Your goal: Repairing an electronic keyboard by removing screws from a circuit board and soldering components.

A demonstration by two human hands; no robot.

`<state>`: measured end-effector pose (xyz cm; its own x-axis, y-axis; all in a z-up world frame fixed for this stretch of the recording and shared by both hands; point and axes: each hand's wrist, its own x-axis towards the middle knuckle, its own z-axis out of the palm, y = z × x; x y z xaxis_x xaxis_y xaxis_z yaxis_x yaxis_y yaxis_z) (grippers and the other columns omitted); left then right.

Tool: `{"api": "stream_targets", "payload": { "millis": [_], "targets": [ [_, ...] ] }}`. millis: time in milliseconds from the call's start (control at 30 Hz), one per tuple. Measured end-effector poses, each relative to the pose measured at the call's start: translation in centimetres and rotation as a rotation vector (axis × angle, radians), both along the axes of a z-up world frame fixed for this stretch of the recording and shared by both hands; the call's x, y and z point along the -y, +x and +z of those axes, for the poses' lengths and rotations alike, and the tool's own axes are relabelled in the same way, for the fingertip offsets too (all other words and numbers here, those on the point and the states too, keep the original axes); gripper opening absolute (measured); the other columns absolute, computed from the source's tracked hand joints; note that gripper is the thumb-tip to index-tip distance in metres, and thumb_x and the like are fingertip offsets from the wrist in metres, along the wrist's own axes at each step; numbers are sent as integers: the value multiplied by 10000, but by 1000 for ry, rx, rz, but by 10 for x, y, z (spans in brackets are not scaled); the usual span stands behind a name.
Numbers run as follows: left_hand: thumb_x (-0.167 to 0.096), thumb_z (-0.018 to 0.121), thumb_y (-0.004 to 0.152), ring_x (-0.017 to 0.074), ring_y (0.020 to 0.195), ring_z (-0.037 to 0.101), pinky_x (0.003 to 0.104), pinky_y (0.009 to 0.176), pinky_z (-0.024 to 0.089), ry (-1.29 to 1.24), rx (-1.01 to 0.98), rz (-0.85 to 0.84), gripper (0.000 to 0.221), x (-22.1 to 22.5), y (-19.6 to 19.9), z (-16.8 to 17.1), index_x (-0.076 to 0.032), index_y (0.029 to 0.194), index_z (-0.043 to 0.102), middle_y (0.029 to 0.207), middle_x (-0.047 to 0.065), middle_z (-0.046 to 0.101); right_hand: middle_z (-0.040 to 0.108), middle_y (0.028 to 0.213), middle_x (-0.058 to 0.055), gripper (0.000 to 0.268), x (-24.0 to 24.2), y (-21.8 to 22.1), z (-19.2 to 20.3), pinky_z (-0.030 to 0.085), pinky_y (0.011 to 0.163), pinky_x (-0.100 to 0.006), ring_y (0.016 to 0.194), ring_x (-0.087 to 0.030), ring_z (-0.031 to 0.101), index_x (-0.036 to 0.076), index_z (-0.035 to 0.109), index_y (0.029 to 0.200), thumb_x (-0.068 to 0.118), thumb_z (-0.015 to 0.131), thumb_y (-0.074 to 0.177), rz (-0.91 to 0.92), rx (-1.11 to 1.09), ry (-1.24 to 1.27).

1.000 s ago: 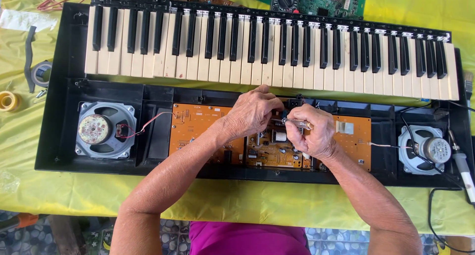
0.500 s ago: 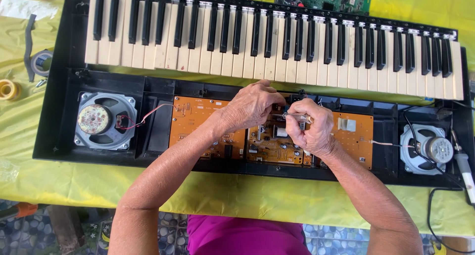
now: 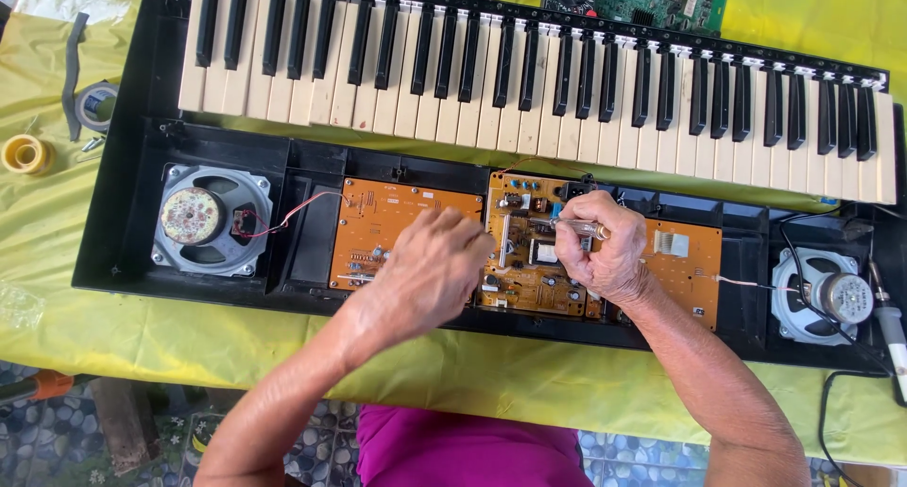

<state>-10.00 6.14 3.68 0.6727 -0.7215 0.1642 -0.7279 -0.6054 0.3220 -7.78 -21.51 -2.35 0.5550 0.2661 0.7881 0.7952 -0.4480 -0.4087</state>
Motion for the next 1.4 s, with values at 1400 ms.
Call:
{"api": "stream_targets", "payload": {
  "millis": [1400],
  "targets": [
    [-484,587,1019,443,1334,555,565,1117,444,-238,225,152,574,22,-69,-23,-7,1338,624,1494,200,556,664,837,-147,115,-2,-21,13,499,625,-334,686,-225,628,-62,639,850,41,608,889,-122,-309,-55]
  ]
}}
